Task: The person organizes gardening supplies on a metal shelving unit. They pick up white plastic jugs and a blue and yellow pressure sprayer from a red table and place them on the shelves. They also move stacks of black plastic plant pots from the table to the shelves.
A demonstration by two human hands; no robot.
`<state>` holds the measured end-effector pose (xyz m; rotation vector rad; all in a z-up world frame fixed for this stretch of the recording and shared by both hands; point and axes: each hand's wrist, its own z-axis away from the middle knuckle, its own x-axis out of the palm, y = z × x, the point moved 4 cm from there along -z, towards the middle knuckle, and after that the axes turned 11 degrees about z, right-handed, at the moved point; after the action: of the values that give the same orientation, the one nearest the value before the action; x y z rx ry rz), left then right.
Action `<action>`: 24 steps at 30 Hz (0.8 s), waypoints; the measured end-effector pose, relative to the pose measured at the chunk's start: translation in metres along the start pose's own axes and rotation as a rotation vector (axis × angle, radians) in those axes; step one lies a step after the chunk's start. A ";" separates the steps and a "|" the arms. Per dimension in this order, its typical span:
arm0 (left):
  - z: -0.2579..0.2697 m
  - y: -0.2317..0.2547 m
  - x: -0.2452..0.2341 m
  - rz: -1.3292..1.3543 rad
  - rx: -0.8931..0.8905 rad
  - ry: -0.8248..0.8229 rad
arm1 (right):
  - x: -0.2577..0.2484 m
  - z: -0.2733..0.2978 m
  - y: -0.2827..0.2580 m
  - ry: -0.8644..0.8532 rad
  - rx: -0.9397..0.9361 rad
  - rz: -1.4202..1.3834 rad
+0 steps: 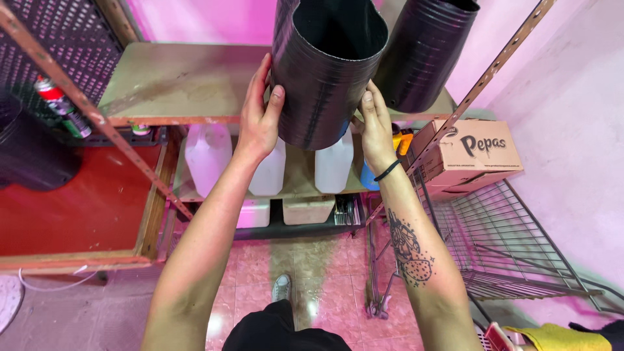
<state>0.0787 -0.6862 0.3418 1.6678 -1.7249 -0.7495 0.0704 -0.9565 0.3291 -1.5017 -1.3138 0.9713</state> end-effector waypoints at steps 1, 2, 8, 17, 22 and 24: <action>0.015 0.006 -0.007 -0.006 -0.005 0.012 | 0.002 0.014 0.004 -0.013 0.005 0.000; 0.030 0.015 -0.017 -0.017 0.051 0.019 | 0.009 0.026 0.005 -0.054 -0.066 -0.039; 0.124 0.048 -0.081 -0.099 0.054 0.101 | 0.054 0.108 0.019 -0.174 -0.070 -0.079; 0.238 0.069 -0.193 -0.212 -0.104 0.205 | 0.155 0.187 0.065 -0.391 -0.005 -0.058; 0.280 0.060 -0.247 -0.193 -0.157 0.304 | 0.220 0.203 0.099 -0.478 0.101 -0.079; 0.294 0.056 -0.270 -0.159 -0.214 0.330 | 0.249 0.206 0.114 -0.526 0.146 -0.076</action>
<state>-0.1778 -0.4196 0.1812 1.6838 -1.2529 -0.6602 -0.0588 -0.6885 0.1586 -1.1130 -1.6070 1.4410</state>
